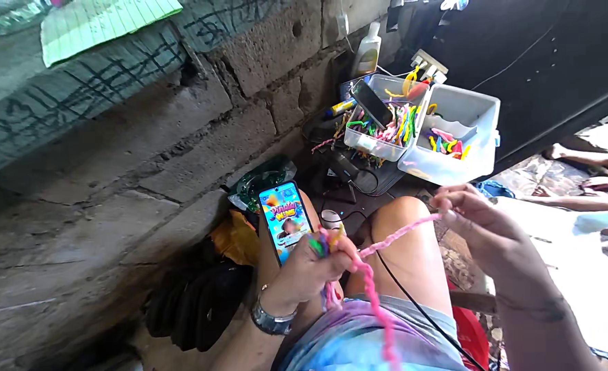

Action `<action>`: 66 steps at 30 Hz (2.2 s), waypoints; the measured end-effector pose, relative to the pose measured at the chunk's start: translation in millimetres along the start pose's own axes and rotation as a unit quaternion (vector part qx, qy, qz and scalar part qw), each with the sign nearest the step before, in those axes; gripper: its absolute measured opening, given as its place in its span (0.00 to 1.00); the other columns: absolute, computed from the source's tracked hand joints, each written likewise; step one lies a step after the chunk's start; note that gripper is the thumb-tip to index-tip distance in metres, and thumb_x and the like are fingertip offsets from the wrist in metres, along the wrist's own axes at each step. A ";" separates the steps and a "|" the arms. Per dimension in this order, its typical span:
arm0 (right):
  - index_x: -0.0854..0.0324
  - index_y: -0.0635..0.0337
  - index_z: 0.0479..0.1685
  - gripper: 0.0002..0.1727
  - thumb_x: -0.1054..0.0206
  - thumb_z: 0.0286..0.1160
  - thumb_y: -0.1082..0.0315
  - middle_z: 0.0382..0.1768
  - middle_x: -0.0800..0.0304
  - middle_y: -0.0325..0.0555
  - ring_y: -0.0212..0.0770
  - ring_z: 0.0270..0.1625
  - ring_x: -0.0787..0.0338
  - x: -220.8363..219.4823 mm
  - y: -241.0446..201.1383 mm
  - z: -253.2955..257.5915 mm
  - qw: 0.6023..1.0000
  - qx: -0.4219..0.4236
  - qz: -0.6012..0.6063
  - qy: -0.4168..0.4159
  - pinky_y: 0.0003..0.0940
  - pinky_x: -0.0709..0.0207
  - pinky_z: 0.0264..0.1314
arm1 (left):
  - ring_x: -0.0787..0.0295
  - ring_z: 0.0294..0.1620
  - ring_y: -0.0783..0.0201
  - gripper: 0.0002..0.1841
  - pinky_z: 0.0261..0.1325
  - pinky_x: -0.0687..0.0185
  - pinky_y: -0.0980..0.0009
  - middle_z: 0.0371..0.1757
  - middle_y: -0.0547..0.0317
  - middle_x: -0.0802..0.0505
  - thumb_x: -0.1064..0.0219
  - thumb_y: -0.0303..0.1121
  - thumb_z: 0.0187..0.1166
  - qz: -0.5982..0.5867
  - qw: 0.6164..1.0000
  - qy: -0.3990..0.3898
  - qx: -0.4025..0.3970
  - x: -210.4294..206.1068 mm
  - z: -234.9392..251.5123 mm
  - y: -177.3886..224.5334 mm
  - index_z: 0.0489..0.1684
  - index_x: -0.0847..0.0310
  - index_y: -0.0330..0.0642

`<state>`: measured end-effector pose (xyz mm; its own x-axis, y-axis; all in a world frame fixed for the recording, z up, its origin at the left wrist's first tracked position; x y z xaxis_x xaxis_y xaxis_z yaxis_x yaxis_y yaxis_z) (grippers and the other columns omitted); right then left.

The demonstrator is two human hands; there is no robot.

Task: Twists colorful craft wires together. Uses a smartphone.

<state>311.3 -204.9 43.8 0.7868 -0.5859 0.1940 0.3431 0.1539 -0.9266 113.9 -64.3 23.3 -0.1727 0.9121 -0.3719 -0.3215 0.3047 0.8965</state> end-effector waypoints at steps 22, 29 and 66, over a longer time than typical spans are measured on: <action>0.16 0.41 0.47 0.12 0.39 0.85 0.48 0.57 0.17 0.26 0.25 0.67 0.20 -20.2 -39.3 -23.6 0.995 0.073 -0.004 -0.073 0.23 0.24 0.68 | 0.24 0.20 0.82 0.05 0.23 0.26 0.85 0.32 0.67 0.10 0.33 0.22 0.79 0.025 0.971 0.240 0.002 28.4 -0.7 5.0 0.45 0.15 0.41; 0.16 0.51 0.59 0.19 0.49 0.91 0.54 0.63 0.11 0.39 0.33 0.71 0.17 -11.6 -56.8 -10.0 0.965 0.110 -0.236 0.004 0.35 0.24 0.73 | 0.14 0.47 0.80 0.07 0.54 0.18 0.82 0.43 0.60 0.09 0.32 0.29 0.80 0.376 0.918 0.101 -0.075 2.7 3.4 21.7 0.43 0.15 0.32; 0.15 0.57 0.41 0.18 0.48 0.92 0.59 0.25 0.16 0.39 0.30 0.27 0.16 -120.7 -2.2 -35.7 0.982 0.062 -0.162 -0.077 0.26 0.22 0.30 | 0.09 0.34 0.67 0.19 0.49 0.09 0.66 0.27 0.62 0.11 0.58 0.30 0.94 -0.146 0.932 0.332 -0.017 9.1 6.9 -17.9 0.34 0.20 0.43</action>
<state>197.3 -163.0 11.0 0.6916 -0.4936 0.5273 0.6399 0.0803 -0.7642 124.5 -59.6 5.5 -0.6070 0.4176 -0.6761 -0.4725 0.4944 0.7296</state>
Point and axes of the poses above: each hand's wrist, its own z-axis towards the middle knuckle, its own x-axis out of the back of the hand, y = z × x, the point moved 8 cm from there along z, towards the middle knuckle
